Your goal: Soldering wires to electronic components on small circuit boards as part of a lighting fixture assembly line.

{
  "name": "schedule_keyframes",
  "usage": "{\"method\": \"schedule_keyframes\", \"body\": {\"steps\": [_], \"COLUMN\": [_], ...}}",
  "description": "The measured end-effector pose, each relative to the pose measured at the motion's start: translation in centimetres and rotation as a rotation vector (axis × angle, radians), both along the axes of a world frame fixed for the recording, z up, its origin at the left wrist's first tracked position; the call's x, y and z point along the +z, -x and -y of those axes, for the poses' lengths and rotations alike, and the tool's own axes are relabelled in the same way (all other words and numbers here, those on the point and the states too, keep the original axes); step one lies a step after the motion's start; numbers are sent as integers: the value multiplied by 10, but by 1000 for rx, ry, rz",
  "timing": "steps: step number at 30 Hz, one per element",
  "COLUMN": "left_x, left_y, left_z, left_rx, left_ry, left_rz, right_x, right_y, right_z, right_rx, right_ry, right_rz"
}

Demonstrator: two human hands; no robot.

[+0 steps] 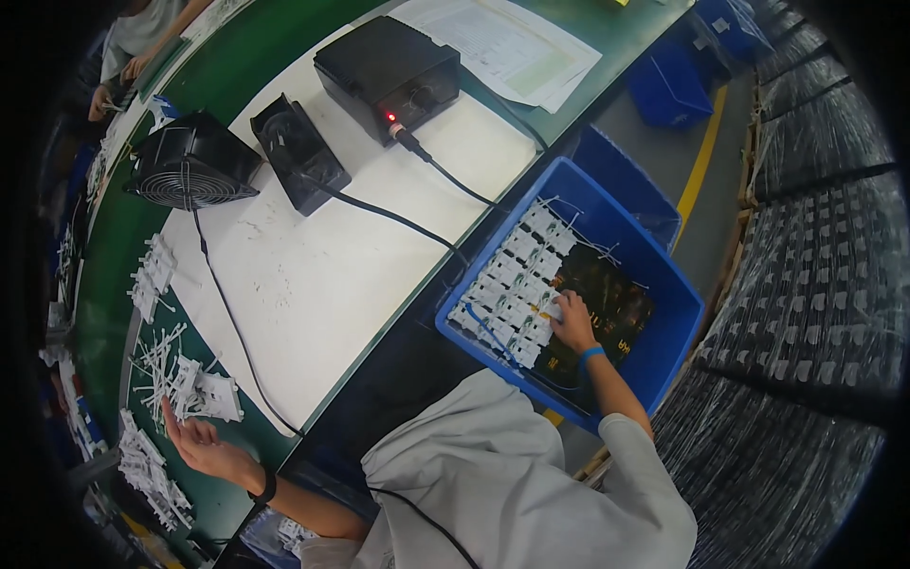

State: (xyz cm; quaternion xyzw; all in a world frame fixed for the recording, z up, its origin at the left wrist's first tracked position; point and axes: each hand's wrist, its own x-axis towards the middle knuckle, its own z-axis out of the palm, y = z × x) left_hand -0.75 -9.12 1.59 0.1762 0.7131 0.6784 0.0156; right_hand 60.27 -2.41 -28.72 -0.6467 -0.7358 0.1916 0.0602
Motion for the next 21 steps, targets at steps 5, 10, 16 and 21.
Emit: {"method": "schedule_keyframes", "body": {"steps": [5, 10, 16, 21], "left_x": [-1, 0, 0, -3], "left_y": [1, 0, -1, 0], "left_z": [0, 0, 0, 0], "left_rx": [-7, -7, -3, -7], "left_ry": [-12, -10, -12, -4], "left_rz": [-2, -10, -8, 3], "right_x": [-7, -2, -7, -20], "right_y": [-9, 9, 42, 45], "right_z": [2, 2, -2, -2], "right_rx": [-70, -80, -343, -480], "right_ry": [69, -124, -120, -37], "right_rz": [-143, -43, -13, -33]}}
